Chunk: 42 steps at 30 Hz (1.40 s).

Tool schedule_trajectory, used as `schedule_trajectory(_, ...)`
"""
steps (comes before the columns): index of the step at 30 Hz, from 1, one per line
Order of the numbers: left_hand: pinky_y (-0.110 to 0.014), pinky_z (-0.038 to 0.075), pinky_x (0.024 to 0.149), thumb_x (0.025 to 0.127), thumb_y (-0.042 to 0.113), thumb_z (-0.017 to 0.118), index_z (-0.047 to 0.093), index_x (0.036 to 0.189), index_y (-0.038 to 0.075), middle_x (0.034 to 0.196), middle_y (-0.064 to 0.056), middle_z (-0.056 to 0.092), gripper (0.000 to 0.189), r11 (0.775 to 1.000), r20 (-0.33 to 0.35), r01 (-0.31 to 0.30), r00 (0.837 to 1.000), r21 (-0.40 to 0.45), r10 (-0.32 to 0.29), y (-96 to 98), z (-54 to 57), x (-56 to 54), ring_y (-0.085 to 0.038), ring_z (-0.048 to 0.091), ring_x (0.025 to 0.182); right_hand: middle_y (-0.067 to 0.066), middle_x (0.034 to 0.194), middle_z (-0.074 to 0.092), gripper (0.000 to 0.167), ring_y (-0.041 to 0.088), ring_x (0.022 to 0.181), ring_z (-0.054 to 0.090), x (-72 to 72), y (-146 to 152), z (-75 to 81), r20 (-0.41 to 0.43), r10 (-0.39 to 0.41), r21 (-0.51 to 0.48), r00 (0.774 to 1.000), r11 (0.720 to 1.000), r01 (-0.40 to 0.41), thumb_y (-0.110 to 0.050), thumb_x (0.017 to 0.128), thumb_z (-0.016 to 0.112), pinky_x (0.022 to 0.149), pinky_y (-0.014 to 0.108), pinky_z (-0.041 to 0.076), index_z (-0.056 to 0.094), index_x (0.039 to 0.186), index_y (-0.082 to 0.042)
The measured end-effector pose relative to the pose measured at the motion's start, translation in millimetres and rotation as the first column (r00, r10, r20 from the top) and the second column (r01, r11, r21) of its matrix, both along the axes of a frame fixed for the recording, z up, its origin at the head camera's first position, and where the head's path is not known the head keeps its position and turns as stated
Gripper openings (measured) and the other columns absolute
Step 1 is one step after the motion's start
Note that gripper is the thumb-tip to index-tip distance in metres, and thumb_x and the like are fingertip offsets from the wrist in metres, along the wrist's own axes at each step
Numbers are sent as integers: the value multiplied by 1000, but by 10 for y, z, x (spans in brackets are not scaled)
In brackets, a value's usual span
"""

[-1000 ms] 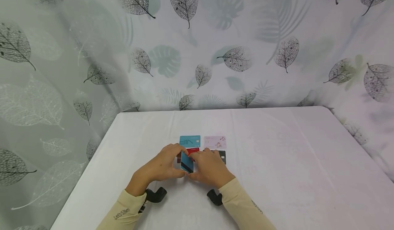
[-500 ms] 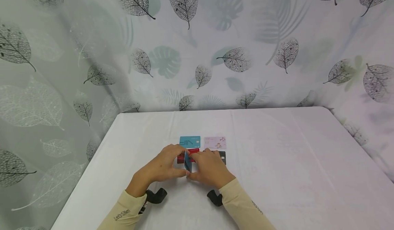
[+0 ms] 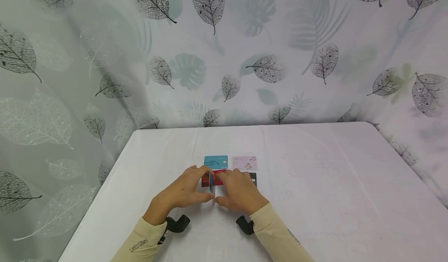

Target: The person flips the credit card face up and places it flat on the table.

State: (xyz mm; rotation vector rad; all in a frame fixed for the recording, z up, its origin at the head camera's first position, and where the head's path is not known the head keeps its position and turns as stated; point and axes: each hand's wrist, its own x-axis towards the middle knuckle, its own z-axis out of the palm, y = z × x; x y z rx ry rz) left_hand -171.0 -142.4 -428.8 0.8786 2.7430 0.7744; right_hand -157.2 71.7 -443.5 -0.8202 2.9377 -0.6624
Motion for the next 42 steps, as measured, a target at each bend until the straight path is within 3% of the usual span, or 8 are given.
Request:
schedule_trajectory(7,-54,24,125,86,33,80,58,130,9,122,0,72,54,1000,-14,10,1000,11,-10,7,-13,-1,-18,66,119,7,124,70,61,25,105,61,8,12,24,-53,16,-65,998,998,-20,-25,82,77,92,58,51,62,138,-8)
schedule_trajectory(16,-55,24,125,87,34,79,57,137,10,123,-1,72,60,1000,-45,5,999,-24,-6,14,-36,6,-20,65,118,6,135,66,67,26,119,63,-2,26,39,-87,38,-126,995,991,-49,-34,84,71,99,62,50,57,144,-10)
schedule_trajectory(25,-59,26,123,88,33,78,62,132,9,119,-1,72,53,999,-64,14,998,-31,-16,14,-42,13,-20,64,116,4,127,68,60,21,110,63,12,45,66,-104,44,-170,994,983,-61,-35,85,77,94,57,52,62,137,-10)
schedule_trajectory(31,-49,37,116,87,36,80,65,134,9,115,2,70,56,999,-98,26,995,-39,-30,4,-47,12,-16,60,107,4,127,68,58,22,110,64,15,69,93,-50,40,-174,998,984,-48,-36,85,80,95,55,51,64,135,-12)
schedule_trajectory(38,-44,41,111,86,38,81,66,135,12,126,2,69,58,996,-61,15,998,-92,-21,7,-35,20,-17,56,114,1,113,67,55,15,94,56,-19,105,90,9,36,-112,999,993,-35,-36,83,83,86,45,51,68,130,-13)
schedule_trajectory(42,-43,42,110,86,41,81,67,134,14,127,3,68,57,991,-51,3,999,-135,-10,21,-32,29,-18,54,117,2,110,67,53,15,92,57,-24,108,95,28,35,-90,999,995,-32,-35,81,86,86,45,52,69,126,-13)
